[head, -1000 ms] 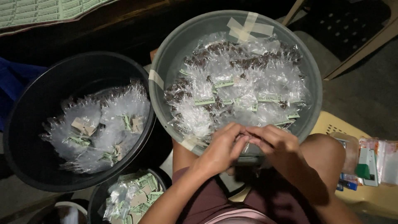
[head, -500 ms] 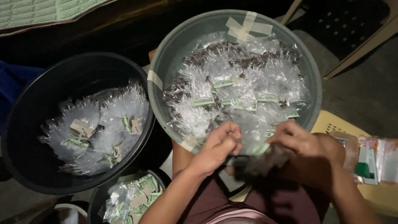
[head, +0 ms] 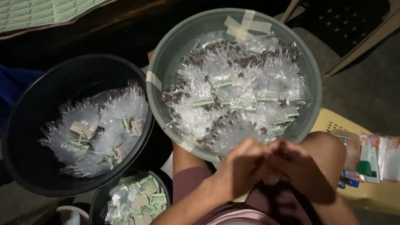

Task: The person seals small plastic packets containing dried items by hand, using green adhesive labels to close the top of each packet and then placing the sealed packets into a bucket.

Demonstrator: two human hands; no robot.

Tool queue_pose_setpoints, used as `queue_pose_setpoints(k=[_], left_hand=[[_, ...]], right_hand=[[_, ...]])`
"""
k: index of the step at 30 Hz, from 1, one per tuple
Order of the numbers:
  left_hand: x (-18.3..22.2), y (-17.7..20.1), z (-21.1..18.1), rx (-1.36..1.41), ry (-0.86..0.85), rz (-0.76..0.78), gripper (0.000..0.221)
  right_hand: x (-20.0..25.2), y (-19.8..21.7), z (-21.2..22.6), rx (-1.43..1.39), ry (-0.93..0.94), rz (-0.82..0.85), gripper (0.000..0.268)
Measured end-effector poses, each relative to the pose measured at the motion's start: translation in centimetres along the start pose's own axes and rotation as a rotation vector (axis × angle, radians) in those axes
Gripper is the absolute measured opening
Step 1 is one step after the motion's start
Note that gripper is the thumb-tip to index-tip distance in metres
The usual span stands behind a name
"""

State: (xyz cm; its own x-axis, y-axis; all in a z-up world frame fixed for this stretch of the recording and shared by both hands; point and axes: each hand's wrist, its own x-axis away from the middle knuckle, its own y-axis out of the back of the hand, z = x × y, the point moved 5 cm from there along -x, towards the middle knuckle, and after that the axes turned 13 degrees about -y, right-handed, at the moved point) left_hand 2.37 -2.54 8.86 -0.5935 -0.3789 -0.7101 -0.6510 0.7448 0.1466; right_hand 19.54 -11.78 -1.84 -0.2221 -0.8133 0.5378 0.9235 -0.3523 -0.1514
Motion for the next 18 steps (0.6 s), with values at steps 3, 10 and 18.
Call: queue_pose_setpoints(k=[3, 10, 18], left_hand=[[0.6, 0.7, -0.2, 0.035, -0.065, 0.104, 0.015], [0.9, 0.5, 0.7, -0.099, 0.151, 0.27, 0.015], [2.3, -1.5, 3.3, 0.138, 0.691, 0.08, 0.032]], right_hand=[[-0.7, 0.5, -1.3, -0.137, -0.081, 0.007, 0.02], [-1.4, 1.5, -4.0, -0.195, -0.341, -0.06, 0.018], [2.3, 0.1, 1.0, 0.813, 0.185, -0.317, 0.022]])
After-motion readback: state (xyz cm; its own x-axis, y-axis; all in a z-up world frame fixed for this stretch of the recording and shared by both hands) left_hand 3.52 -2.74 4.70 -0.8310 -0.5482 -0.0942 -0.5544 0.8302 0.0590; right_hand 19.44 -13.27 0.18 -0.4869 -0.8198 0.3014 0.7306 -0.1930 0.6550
